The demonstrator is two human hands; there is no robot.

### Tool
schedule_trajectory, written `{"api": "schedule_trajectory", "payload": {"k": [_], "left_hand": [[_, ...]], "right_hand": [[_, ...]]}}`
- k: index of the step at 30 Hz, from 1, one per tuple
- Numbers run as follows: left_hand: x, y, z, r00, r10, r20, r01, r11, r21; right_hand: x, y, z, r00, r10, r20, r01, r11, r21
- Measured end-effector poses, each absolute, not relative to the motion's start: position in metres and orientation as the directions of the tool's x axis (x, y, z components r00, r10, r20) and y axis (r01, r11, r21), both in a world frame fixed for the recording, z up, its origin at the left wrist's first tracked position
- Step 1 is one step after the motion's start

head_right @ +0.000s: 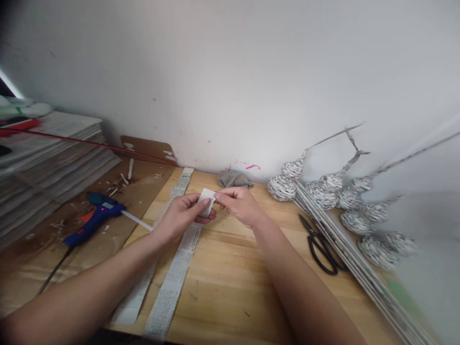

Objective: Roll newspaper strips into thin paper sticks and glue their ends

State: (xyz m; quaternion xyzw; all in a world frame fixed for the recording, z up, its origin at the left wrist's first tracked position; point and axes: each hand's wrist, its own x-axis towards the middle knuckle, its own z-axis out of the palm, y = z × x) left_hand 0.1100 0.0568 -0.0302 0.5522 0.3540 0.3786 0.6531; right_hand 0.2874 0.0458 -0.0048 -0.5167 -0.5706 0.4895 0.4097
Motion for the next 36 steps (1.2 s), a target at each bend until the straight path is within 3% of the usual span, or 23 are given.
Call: {"api": "schedule_trajectory", "payload": {"k": [16, 30, 36], "left_hand": [[0.11, 0.055, -0.034, 0.428, 0.902, 0.063, -0.122, -0.012, 0.992], [0.112, 0.055, -0.033, 0.427, 0.904, -0.004, -0.075, 0.039, 0.996], [0.112, 0.056, -0.029, 0.408, 0.91, -0.07, -0.104, 0.123, 0.987]], "right_hand": [[0.276, 0.049, -0.013, 0.045, 0.999, -0.031, 0.059, -0.034, -0.998], [0.268, 0.047, -0.014, 0.115, 0.993, 0.01, 0.07, 0.002, -0.998], [0.281, 0.047, -0.008, -0.049, 0.996, -0.074, 0.031, -0.072, -0.997]]}}
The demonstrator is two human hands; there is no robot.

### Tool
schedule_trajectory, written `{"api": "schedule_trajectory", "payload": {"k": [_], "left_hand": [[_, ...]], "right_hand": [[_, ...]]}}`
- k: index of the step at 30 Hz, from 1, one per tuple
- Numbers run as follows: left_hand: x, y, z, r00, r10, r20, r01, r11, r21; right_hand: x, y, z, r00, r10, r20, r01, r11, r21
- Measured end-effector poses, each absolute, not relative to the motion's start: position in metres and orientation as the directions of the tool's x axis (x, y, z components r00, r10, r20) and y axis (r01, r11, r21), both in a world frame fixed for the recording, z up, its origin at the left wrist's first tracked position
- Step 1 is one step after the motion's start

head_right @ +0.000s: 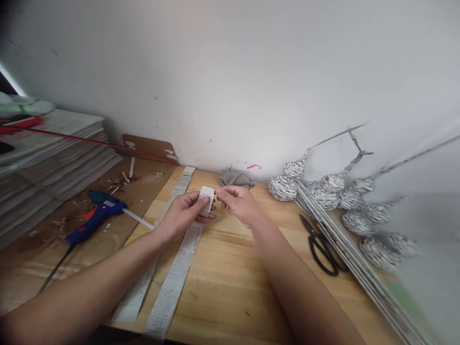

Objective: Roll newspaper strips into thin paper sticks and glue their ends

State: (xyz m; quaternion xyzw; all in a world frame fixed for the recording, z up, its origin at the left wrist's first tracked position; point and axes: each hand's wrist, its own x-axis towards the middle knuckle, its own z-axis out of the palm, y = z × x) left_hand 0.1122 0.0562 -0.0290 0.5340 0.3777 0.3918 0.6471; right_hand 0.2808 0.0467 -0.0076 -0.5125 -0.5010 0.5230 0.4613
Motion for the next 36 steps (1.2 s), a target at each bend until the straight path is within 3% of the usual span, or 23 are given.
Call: {"api": "schedule_trajectory", "payload": {"k": [7, 24, 36], "left_hand": [[0.112, 0.057, -0.029, 0.422, 0.904, -0.069, -0.087, 0.117, 0.989], [0.11, 0.057, -0.037, 0.462, 0.885, 0.051, -0.107, -0.002, 0.994], [0.111, 0.058, -0.039, 0.465, 0.885, 0.038, -0.094, 0.006, 0.996]], "right_hand": [[0.284, 0.046, -0.007, -0.112, 0.991, -0.069, 0.133, -0.054, -0.99], [0.272, 0.048, -0.012, 0.048, 0.997, -0.058, 0.044, -0.06, -0.997], [0.268, 0.047, -0.014, 0.081, 0.995, -0.052, 0.015, -0.053, -0.998]]}}
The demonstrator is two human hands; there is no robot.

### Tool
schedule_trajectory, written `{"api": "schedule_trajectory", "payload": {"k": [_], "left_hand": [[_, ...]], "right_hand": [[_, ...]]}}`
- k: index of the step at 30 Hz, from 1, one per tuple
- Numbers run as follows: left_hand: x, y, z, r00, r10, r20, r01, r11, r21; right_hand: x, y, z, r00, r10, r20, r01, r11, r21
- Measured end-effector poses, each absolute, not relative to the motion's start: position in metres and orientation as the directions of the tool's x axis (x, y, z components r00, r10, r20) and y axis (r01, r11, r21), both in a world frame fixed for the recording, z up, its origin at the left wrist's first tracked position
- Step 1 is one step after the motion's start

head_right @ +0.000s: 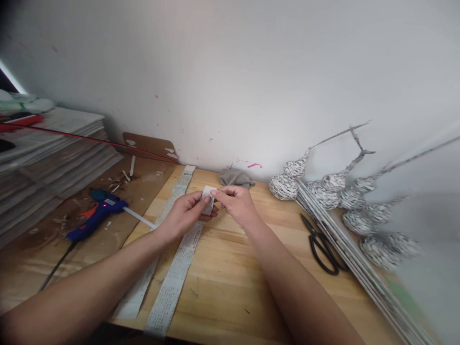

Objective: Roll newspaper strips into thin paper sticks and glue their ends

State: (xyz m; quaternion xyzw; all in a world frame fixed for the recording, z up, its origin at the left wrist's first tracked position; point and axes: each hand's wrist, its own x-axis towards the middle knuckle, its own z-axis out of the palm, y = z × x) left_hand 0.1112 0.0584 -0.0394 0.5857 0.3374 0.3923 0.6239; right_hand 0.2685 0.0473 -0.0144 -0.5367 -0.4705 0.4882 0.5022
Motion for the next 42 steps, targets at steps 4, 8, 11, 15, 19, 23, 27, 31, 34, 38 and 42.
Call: {"api": "schedule_trajectory", "payload": {"k": [4, 8, 11, 15, 19, 23, 27, 31, 34, 38, 42], "left_hand": [[0.1106, 0.0581, -0.0398, 0.46, 0.887, 0.033, -0.085, 0.008, 0.996], [0.1106, 0.0595, -0.0389, 0.448, 0.893, 0.036, -0.079, -0.001, 0.997], [0.1107, 0.0601, -0.0382, 0.444, 0.895, 0.032, -0.077, 0.003, 0.997], [0.1103, 0.059, -0.0376, 0.453, 0.891, 0.029, -0.072, 0.005, 0.997], [0.1098, 0.058, -0.0374, 0.462, 0.886, 0.026, -0.07, 0.008, 0.998], [0.1095, 0.0582, -0.0373, 0.465, 0.885, 0.024, -0.076, 0.013, 0.997], [0.1093, 0.0576, -0.0362, 0.466, 0.885, 0.024, -0.081, 0.016, 0.997], [0.1096, 0.0568, -0.0354, 0.461, 0.887, 0.027, -0.084, 0.013, 0.996], [0.1099, 0.0567, -0.0357, 0.461, 0.887, 0.028, -0.086, 0.013, 0.996], [0.1098, 0.0567, -0.0359, 0.472, 0.881, 0.03, -0.085, 0.011, 0.996], [0.11, 0.0568, -0.0366, 0.482, 0.876, 0.033, -0.082, 0.007, 0.997]], "right_hand": [[0.2684, 0.0475, -0.0143, 0.073, 0.997, -0.04, 0.027, -0.042, -0.999], [0.2709, 0.0474, -0.0125, 0.041, 0.999, -0.033, 0.069, -0.036, -0.997], [0.2731, 0.0472, -0.0109, 0.012, 0.999, -0.03, 0.08, -0.031, -0.996], [0.2743, 0.047, -0.0098, -0.007, 0.999, -0.033, 0.072, -0.032, -0.997], [0.274, 0.0474, -0.0108, 0.014, 0.999, -0.04, 0.044, -0.041, -0.998], [0.2728, 0.048, -0.0127, 0.042, 0.998, -0.054, 0.028, -0.055, -0.998], [0.2715, 0.0484, -0.0145, 0.055, 0.997, -0.053, 0.019, -0.054, -0.998], [0.2707, 0.0484, -0.0153, 0.067, 0.997, -0.047, 0.016, -0.048, -0.999], [0.2699, 0.0482, -0.015, 0.075, 0.996, -0.055, 0.013, -0.056, -0.998], [0.2686, 0.0479, -0.0147, 0.098, 0.994, -0.056, 0.008, -0.057, -0.998], [0.2681, 0.0478, -0.016, 0.117, 0.992, -0.043, 0.013, -0.044, -0.999]]}}
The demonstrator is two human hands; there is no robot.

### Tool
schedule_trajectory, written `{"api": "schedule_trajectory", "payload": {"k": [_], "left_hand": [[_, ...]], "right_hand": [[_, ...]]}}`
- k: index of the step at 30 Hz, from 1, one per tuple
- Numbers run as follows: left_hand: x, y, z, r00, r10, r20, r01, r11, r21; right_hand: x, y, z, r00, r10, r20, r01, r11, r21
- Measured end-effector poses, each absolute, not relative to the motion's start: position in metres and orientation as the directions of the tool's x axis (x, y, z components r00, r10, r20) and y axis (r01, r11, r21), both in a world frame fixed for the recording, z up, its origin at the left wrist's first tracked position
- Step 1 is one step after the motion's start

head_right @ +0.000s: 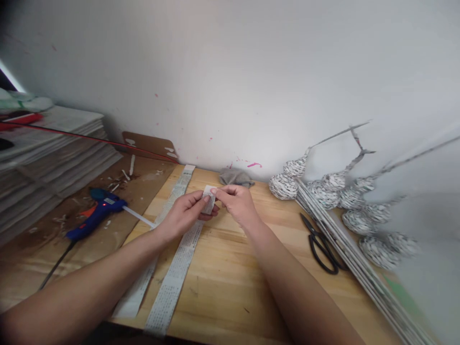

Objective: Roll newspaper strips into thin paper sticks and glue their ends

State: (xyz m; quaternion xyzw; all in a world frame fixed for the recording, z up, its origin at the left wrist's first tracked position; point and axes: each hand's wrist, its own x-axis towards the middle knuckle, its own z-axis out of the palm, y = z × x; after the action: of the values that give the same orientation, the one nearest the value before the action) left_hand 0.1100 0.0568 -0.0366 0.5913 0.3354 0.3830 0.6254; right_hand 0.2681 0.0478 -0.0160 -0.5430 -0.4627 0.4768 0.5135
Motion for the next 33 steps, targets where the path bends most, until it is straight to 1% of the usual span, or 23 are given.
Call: {"api": "schedule_trajectory", "payload": {"k": [5, 11, 20, 27, 33], "left_hand": [[0.1108, 0.0559, -0.0369, 0.48, 0.876, 0.045, -0.088, -0.003, 0.996], [0.1105, 0.0554, -0.0364, 0.497, 0.865, 0.07, -0.037, -0.059, 0.998], [0.1104, 0.0569, -0.0368, 0.459, 0.886, 0.061, -0.082, -0.026, 0.996], [0.1093, 0.0577, -0.0375, 0.463, 0.886, 0.042, -0.077, -0.007, 0.997], [0.1097, 0.0571, -0.0377, 0.463, 0.886, 0.033, -0.079, 0.005, 0.997]], "right_hand": [[0.267, 0.0478, -0.017, 0.131, 0.991, -0.035, 0.009, -0.037, -0.999], [0.263, 0.0466, -0.0146, 0.128, 0.99, -0.052, -0.055, -0.046, -0.997], [0.2685, 0.0468, -0.0132, 0.089, 0.996, -0.01, 0.111, -0.02, -0.994], [0.2711, 0.047, -0.0103, 0.019, 0.999, -0.029, 0.093, -0.031, -0.995], [0.2713, 0.0473, -0.0109, 0.028, 0.999, -0.042, 0.071, -0.044, -0.996]]}}
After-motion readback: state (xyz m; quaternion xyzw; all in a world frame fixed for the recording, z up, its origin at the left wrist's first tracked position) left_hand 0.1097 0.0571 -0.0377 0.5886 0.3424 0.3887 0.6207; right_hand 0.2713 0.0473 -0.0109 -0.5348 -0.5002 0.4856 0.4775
